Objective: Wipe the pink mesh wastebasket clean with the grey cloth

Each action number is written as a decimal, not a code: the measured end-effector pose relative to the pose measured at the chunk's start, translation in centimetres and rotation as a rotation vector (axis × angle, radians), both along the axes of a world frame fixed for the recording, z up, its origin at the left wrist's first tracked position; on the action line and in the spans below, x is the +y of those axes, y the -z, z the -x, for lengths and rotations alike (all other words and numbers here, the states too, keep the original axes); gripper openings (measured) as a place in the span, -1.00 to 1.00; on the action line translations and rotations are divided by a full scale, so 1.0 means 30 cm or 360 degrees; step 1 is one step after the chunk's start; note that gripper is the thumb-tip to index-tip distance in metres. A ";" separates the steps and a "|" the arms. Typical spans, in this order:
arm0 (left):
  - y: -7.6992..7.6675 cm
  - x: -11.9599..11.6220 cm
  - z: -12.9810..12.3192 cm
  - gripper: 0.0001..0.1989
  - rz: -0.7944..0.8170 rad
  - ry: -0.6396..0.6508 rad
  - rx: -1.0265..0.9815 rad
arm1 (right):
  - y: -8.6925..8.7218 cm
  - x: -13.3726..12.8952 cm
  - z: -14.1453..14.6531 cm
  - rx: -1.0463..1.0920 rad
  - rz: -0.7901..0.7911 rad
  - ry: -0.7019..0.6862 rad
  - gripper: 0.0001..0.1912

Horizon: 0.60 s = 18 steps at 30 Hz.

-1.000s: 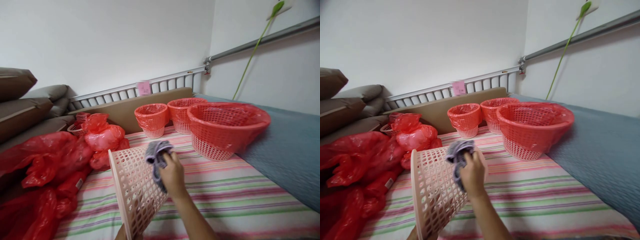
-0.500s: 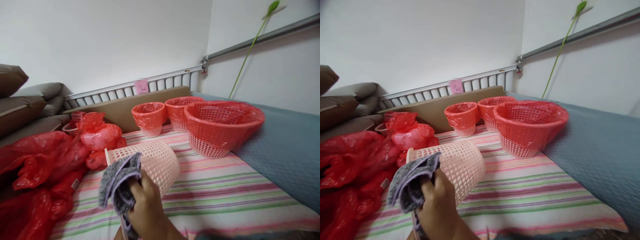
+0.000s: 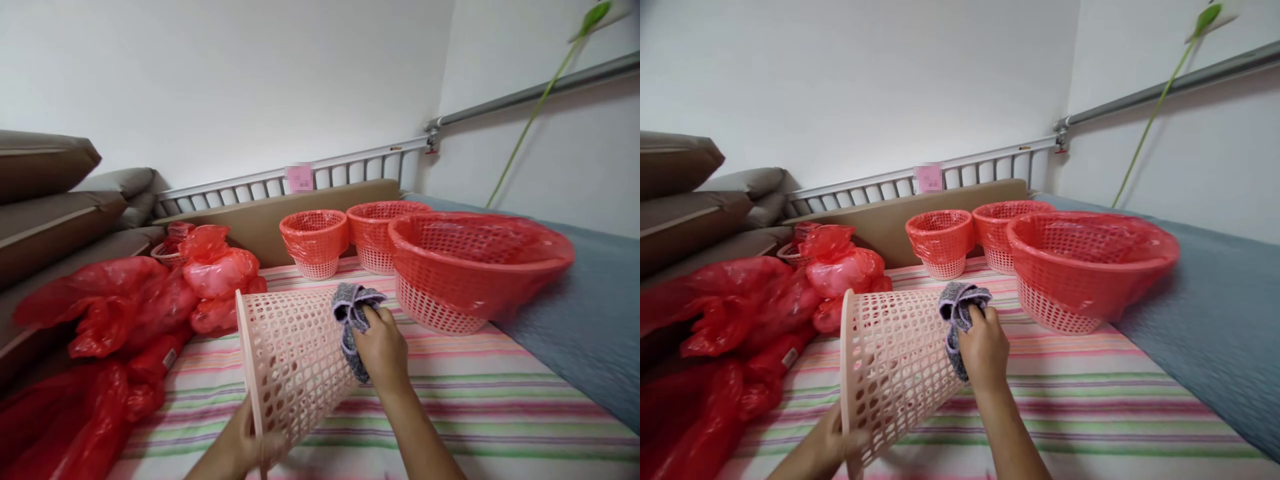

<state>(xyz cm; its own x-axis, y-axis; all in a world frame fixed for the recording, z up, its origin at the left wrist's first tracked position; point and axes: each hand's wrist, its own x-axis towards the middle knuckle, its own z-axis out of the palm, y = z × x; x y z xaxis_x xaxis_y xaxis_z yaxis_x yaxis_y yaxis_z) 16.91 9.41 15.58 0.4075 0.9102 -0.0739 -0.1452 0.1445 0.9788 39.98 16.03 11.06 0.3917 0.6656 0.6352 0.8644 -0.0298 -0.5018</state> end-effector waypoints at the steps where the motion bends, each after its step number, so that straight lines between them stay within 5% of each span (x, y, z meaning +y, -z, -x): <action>1: -0.028 0.021 -0.006 -0.37 -0.0011 -0.0034 -0.0059 | 0.002 0.001 -0.001 0.0009 -0.0005 -0.0005 -0.70; 5: -0.062 0.071 -0.053 -0.29 0.0032 -0.0102 -0.0266 | 0.009 0.029 -0.014 0.0164 -0.0301 -0.0059 -0.70; 8: 0.012 0.063 -0.088 -0.32 -0.0009 -0.0119 -0.0184 | -0.006 0.017 0.039 0.0230 -0.0462 -0.0158 -0.69; 13: 0.159 0.041 -0.084 -0.60 -0.0065 -0.0083 0.0135 | -0.081 -0.131 0.289 0.0177 -0.0368 -0.0561 -0.48; 16: 0.196 0.037 -0.054 -0.76 -0.0043 -0.0066 0.0191 | -0.114 -0.187 0.381 0.0187 -0.0327 -0.0831 -0.37; 18: 0.208 0.032 -0.033 -0.77 -0.0039 -0.0054 0.0188 | -0.116 -0.165 0.355 0.0166 -0.0274 -0.0771 -0.41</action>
<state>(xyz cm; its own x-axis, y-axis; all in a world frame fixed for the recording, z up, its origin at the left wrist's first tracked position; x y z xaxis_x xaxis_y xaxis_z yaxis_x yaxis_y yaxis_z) 17.90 10.36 9.33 0.3661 0.9255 -0.0971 -0.0333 0.1173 0.9925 29.32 11.07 14.52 0.1317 0.6754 0.7256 0.7040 0.4517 -0.5481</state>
